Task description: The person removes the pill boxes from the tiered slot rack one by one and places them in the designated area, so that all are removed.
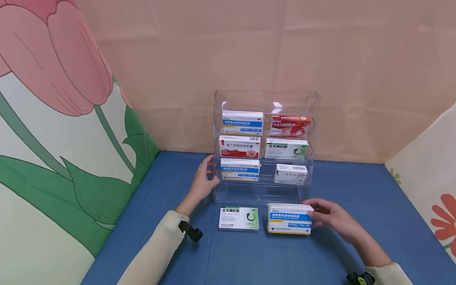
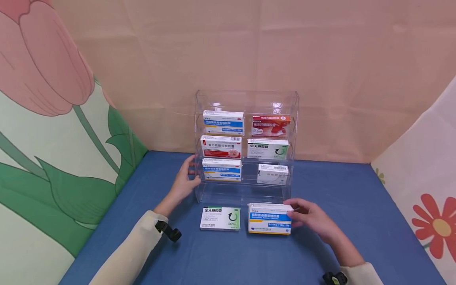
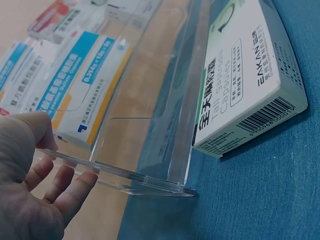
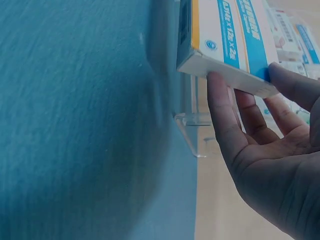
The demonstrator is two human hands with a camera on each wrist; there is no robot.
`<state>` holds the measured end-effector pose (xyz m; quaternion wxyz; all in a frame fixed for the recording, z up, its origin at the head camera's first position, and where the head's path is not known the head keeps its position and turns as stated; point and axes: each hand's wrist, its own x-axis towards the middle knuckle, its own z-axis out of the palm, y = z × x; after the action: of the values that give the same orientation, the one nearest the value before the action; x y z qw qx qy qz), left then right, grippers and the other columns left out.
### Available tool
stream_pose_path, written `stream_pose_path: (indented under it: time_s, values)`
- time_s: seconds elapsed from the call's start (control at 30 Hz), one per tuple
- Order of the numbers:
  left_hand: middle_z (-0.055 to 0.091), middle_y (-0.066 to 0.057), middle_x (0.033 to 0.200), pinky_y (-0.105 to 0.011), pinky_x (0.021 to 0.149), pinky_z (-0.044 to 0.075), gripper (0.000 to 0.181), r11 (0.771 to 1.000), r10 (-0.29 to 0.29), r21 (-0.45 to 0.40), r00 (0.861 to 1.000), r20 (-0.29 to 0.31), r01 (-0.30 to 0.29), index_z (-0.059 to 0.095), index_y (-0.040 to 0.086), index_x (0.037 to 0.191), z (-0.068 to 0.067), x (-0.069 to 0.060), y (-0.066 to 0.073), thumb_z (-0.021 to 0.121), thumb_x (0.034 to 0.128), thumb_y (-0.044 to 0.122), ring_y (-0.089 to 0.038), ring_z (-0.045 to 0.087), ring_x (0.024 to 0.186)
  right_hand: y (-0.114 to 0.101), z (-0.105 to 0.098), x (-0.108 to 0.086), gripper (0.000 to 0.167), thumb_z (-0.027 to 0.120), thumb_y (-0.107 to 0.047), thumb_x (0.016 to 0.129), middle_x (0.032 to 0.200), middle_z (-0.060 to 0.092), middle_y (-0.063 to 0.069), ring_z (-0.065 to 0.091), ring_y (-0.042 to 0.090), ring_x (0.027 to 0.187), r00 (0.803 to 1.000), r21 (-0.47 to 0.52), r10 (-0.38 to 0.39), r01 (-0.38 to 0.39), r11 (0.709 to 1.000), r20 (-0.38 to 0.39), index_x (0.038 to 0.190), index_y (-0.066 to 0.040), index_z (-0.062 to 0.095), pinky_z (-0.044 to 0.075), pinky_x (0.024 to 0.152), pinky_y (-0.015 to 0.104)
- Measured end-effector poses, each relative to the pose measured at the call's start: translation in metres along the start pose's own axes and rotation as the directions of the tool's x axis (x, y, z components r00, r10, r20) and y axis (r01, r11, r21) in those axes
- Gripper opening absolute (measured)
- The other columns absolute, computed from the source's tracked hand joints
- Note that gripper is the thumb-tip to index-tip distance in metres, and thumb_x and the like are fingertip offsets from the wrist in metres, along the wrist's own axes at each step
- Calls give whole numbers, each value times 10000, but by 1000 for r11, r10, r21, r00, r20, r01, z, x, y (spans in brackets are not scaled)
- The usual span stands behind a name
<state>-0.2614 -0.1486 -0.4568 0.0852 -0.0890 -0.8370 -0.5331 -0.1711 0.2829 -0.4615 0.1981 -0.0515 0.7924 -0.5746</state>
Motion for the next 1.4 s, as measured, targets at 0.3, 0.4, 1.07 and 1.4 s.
stream_pose_path:
  time_s: [0.3,0.4,1.07,1.4]
  values:
    - [493,-180,1331,-447,817,537,809,1000,13,7,1000,-3,-12,347,152,1546,0,1,-1,610,807,-50,-357,590,1078,6,0,2,563,656,-249,980,1298,624,191,661,275,1046,996,26,25,-28,999,80,1435,34,482,577,854,448]
    - [487,-180,1336,-452,815,535,809,1000,10,4,1000,4,-10,343,155,1548,-1,1,-1,608,813,-54,-362,584,1086,9,0,3,573,651,-257,984,1297,625,180,664,266,1049,995,35,42,-45,998,88,1442,37,473,574,862,457]
    - [485,-158,1347,-442,818,539,814,1000,3,8,1000,11,-3,334,181,1556,-2,1,-3,628,831,-43,-343,578,1092,17,1,11,613,642,-276,989,1319,605,182,649,262,1048,991,24,101,-103,994,89,1481,27,440,578,848,457]
    - [481,-158,1354,-419,808,534,822,1000,-7,7,1000,12,7,331,175,1557,-2,1,-1,622,824,-55,-339,576,1098,21,7,13,550,636,-162,987,1408,536,247,639,271,1090,994,-12,114,-114,993,-5,1487,-10,466,583,831,450]
